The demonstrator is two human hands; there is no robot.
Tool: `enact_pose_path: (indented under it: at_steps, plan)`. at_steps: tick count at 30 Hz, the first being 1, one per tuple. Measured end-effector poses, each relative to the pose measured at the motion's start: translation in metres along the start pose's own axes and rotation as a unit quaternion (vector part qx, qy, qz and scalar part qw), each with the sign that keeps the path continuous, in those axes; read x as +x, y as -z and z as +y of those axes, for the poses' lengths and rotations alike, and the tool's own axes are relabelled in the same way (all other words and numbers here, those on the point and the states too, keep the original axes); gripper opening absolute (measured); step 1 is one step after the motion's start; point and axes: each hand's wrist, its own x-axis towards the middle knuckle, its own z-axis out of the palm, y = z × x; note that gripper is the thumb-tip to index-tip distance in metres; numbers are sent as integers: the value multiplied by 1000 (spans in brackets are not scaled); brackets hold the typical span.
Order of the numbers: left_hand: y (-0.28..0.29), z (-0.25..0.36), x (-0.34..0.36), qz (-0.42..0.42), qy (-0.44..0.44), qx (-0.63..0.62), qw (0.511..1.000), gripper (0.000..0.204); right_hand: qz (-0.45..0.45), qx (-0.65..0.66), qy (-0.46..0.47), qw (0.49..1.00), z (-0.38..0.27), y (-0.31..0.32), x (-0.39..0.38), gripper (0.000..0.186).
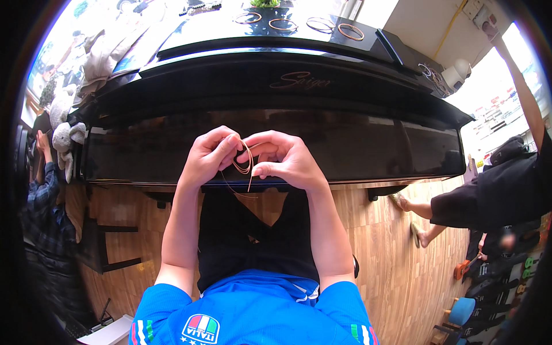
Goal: The person repeatedly picks up thin copper wire from a piano, bends it into circular loops, and places the finished loops back on the piano surface. The process is repeated multiple times with new wire pieces.
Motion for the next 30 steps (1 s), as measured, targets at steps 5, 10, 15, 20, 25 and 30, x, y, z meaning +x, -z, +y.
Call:
enact_pose_path:
  at_steps: [5, 10, 15, 20, 25, 30]
  plan:
    - [1, -1, 1, -6, -16, 15, 1000, 22, -15, -33, -3, 999, 0, 3, -1, 33]
    - [0, 0, 1, 9, -6, 11, 1000, 24, 65, -52, 40, 996, 5, -4, -1, 16]
    - [-2, 2, 1, 16, 14, -17, 1000, 25, 152, -97, 93, 979, 15, -11, 2, 17]
    - [-1, 5, 0, 16, 37, -25, 999, 25, 198, -103, 101, 969, 14, -22, 4, 18]
    - [0, 4, 2, 24, 22, -27, 999, 25, 134, -80, 67, 985, 8, -12, 2, 17]
    - [1, 2, 2, 37, 32, -63, 997, 26, 44, -4, 33, 998, 4, 3, 0, 20]
